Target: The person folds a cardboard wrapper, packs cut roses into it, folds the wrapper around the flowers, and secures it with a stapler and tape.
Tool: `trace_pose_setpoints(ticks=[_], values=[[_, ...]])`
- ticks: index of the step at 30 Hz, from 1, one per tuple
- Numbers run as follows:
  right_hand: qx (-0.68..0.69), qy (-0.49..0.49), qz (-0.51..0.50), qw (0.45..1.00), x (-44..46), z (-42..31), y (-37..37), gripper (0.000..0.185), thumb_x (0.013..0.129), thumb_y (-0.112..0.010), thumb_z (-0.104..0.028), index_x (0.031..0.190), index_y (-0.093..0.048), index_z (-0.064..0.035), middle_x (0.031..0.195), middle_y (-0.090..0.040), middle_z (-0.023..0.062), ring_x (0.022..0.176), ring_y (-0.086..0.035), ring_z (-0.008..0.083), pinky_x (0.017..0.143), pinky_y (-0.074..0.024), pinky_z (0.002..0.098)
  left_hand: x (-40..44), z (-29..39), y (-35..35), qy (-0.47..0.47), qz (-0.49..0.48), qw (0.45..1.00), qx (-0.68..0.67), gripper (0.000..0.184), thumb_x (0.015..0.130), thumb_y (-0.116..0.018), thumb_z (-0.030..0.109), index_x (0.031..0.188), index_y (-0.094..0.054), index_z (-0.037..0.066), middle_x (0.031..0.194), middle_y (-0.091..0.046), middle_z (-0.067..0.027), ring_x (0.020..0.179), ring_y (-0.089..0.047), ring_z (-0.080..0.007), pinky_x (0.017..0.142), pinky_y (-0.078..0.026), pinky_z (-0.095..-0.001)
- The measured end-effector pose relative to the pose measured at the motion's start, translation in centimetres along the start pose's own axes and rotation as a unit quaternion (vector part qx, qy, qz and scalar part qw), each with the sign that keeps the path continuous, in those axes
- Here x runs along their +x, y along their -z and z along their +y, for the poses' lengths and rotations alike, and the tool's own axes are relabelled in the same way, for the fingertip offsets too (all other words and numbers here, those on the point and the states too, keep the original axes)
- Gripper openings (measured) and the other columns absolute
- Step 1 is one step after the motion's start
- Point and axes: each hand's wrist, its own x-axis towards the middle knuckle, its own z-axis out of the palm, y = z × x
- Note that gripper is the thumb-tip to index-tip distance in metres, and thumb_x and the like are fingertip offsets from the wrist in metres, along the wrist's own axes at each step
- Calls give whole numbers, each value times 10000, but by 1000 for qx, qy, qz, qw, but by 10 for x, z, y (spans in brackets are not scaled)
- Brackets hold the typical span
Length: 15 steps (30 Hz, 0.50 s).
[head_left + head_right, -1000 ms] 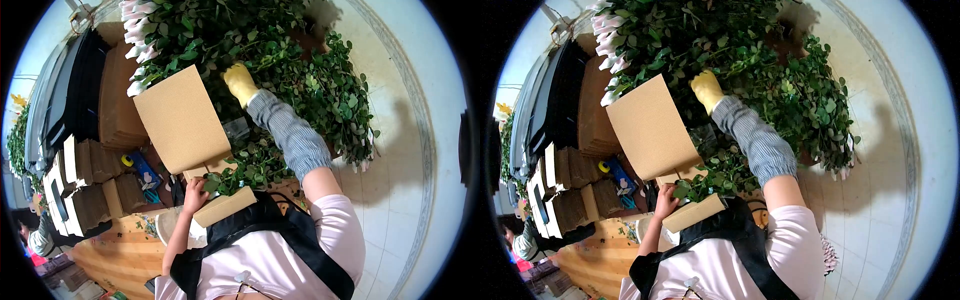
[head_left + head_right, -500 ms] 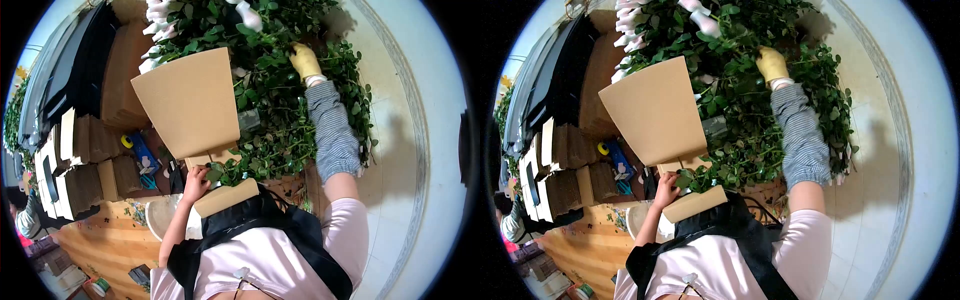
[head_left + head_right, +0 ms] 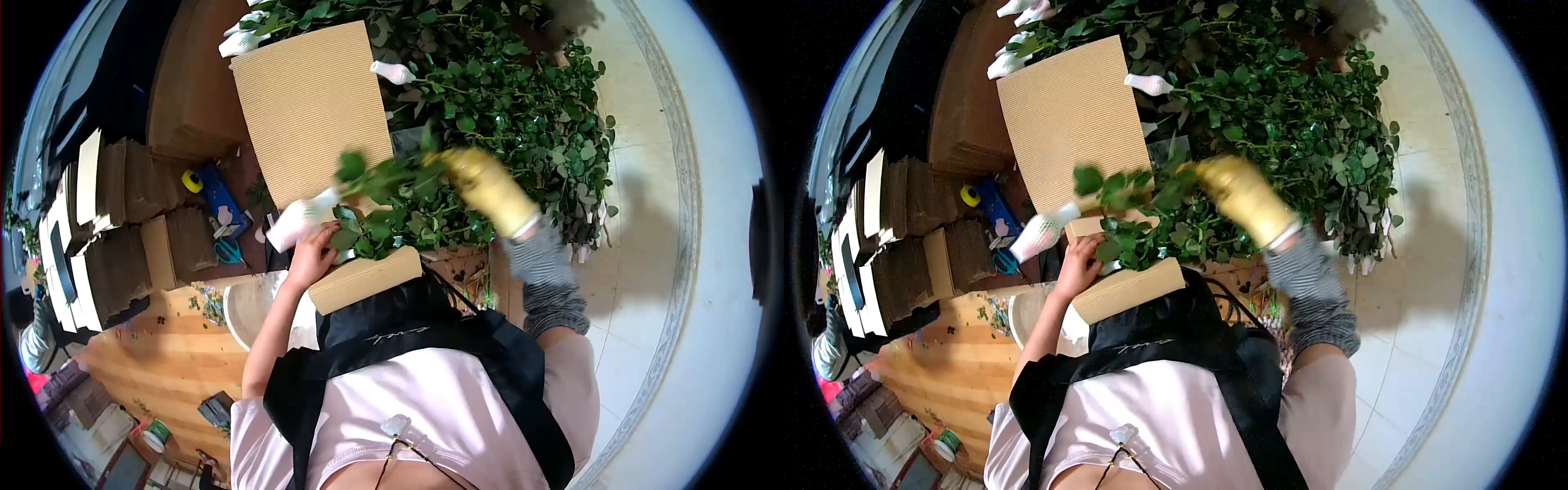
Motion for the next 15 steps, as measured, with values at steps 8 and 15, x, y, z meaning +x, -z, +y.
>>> trace_pose_setpoints(ticks=[8,15], values=[[-167,-136,-92,972,-53,-1,-117,148,924,-608,-116,943,-751,-82,906,-727,94,923,-691,254,803,-567,378,4,19,17,-34,-40,968,247,365,703,-752,186,1042,-691,67,1144,-589,-90,1111,-541,-292,941,-427,-420],[215,-146,-298,919,-41,31,-57,575,957,-644,-344,1466,-467,-142,1483,-489,153,1328,-512,277,1085,-451,375,8,8,9,-26,-37,983,175,416,663,-778,87,1058,-658,36,1284,-526,-192,1138,-525,-395,969,-469,-468]])
